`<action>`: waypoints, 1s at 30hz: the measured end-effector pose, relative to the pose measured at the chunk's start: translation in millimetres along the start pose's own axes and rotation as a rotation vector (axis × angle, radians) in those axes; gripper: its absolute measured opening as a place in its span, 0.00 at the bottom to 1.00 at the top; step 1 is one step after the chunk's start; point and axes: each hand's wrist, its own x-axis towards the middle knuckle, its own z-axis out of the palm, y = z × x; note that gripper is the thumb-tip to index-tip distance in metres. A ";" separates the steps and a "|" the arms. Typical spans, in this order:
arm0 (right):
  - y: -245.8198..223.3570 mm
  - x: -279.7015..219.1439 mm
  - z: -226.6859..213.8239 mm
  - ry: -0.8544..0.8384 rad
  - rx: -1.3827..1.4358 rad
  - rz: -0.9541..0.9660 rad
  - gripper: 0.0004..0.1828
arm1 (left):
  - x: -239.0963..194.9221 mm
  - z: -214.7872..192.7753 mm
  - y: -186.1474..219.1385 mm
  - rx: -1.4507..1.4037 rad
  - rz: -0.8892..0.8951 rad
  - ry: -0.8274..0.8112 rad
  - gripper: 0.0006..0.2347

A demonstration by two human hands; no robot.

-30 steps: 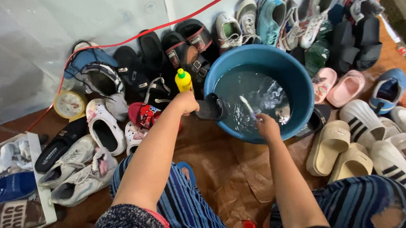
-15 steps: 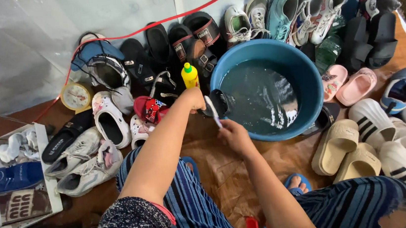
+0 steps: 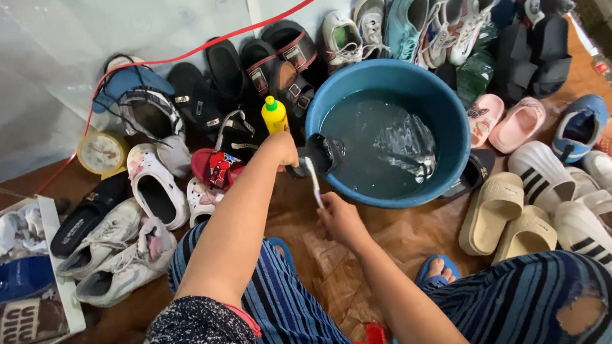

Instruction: The person sits on the floor and scrubs a black shoe with a toothbrush, rinsing it in a blue basin of water. They then place the shoe on a white shoe rack and pick up another shoe to continue cleaning.

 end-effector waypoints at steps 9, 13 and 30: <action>-2.0 5.2 -27.1 0.089 -0.128 0.056 0.20 | -28.0 -1.4 27.5 0.126 0.071 -0.029 0.21; -18.2 -12.2 -57.7 0.189 -0.058 -0.005 0.18 | -12.8 10.1 29.8 0.167 0.145 0.047 0.18; -9.2 -46.2 -259.7 0.555 -0.616 -0.135 0.17 | -74.5 -60.5 78.5 -1.013 0.266 0.203 0.25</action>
